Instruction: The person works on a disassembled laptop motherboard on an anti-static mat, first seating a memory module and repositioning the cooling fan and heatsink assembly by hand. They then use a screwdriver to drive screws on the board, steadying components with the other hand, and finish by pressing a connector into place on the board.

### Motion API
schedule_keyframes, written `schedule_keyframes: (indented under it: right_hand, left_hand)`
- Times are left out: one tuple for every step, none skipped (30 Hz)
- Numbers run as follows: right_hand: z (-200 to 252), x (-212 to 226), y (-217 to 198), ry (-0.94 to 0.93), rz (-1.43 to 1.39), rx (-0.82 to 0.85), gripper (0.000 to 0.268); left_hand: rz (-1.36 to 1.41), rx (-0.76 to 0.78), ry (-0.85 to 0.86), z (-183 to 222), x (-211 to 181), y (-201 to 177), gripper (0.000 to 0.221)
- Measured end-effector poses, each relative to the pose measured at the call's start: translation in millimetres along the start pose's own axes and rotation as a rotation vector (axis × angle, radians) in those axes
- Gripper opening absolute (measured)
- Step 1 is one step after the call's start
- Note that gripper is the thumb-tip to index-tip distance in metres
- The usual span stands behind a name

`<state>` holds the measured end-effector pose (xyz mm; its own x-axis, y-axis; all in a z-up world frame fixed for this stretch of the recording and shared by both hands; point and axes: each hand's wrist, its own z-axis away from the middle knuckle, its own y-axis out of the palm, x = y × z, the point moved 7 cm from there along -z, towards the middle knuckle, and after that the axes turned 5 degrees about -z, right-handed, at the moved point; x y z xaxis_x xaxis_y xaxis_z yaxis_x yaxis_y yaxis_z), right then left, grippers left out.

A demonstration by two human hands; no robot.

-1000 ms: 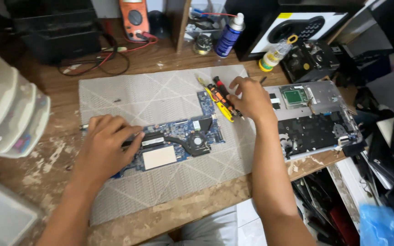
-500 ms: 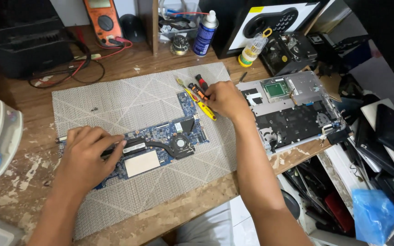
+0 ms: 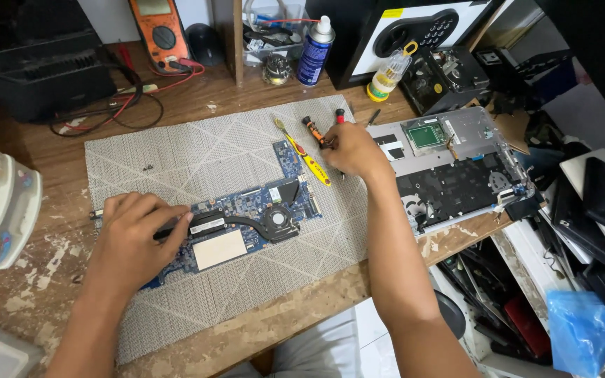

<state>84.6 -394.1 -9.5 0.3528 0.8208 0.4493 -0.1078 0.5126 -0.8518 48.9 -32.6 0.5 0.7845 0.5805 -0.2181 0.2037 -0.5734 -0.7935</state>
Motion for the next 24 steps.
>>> schedule_keyframes:
  right_hand:
    - [-4,-5,1,-0.001,0.002,0.0,0.03]
    - [-8,-9,2,-0.016,-0.044,-0.002,0.037]
    - [-12,-14,3,-0.03,-0.09,-0.004,0.043]
    - [-12,-13,2,-0.03,-0.089,-0.004,0.043]
    - [-13,-13,1,-0.025,-0.153,0.009,0.036]
    - [-13,-12,1,-0.019,-0.218,0.022,0.028]
    - [-11,-12,0,-0.02,-0.217,0.023,0.028]
    - [-10,-10,-3,-0.049,-0.328,0.004,0.024]
    - [-9,-8,-6,-0.079,-0.438,-0.016,0.021]
    - [-11,-11,-7,-0.08,-0.437,-0.017,0.021]
    - [-12,-12,-7,-0.102,-0.525,-0.028,0.015]
    - [-13,-13,-8,-0.123,-0.613,-0.038,0.012]
    - [-14,-13,-7,-0.125,-0.612,-0.036,0.012]
    - [-15,-14,-7,-0.118,-0.673,-0.035,0.012]
    - [-16,-15,-6,-0.111,-0.734,-0.034,0.014]
    - [-11,-9,-4,-0.112,-0.734,-0.031,0.014]
    - [-5,0,-7,-0.192,-0.849,-0.07,0.02]
    - [1,10,-9,-0.274,-0.963,-0.108,0.028]
    - [1,13,-7,-0.277,-0.966,-0.1,0.028]
    - [2,19,-7,-0.334,-1.015,-0.098,0.027]
    - [1,29,-4,-0.4,-1.066,-0.087,0.027]
    - [3,37,3,-0.411,-1.07,-0.07,0.027]
    - [6,47,10,-0.474,-1.136,-0.026,0.031]
    - [10,58,17,-0.536,-1.203,0.019,0.035]
  left_hand:
    - [0.0,-0.001,-0.001,0,1,1,0.01]
    - [-0.002,-0.008,0.005,0,1,1,0.01]
    - [-0.004,-0.014,0.012,1,1,1,0.01]
    - [-0.003,-0.014,0.011,1,1,1,0.01]
    - [-0.001,-0.011,0.012,1,2,1,0.012]
    - [0.002,-0.008,0.014,1,2,2,0.014]
    - [0.001,-0.008,0.012,1,2,1,0.014]
    - [0.001,-0.004,0.012,1,1,0,0.013]
    - [0.0,-0.001,0.013,0,1,-1,0.013]
    - [-0.001,-0.003,0.013,-1,2,-1,0.013]
    - [-0.004,-0.006,0.009,-1,2,-2,0.011]
    - [-0.008,-0.01,0.006,-1,2,-3,0.01]
    - [-0.01,-0.011,0.003,-1,1,-4,0.01]
    - [-0.005,-0.017,0.001,-2,1,-5,0.009]
    - [0.001,-0.021,-0.001,-2,0,-7,0.008]
    - [-0.001,-0.021,-0.003,-3,-3,-8,0.008]
    - [-0.003,-0.008,-0.076,-5,0,-8,0.006]
    - [-0.005,0.004,-0.148,-5,3,-8,0.005]
    - [-0.011,0.006,-0.154,-7,4,-11,0.005]
    - [-0.007,-0.039,-0.145,-9,5,-18,0.004]
    - [-0.014,-0.087,-0.142,-9,7,-27,0.004]
    - [-0.029,-0.089,-0.154,-7,13,-29,0.004]
    - [-0.074,-0.09,-0.191,-5,21,-31,0.005]
    - [-0.119,-0.091,-0.228,-2,29,-34,0.006]
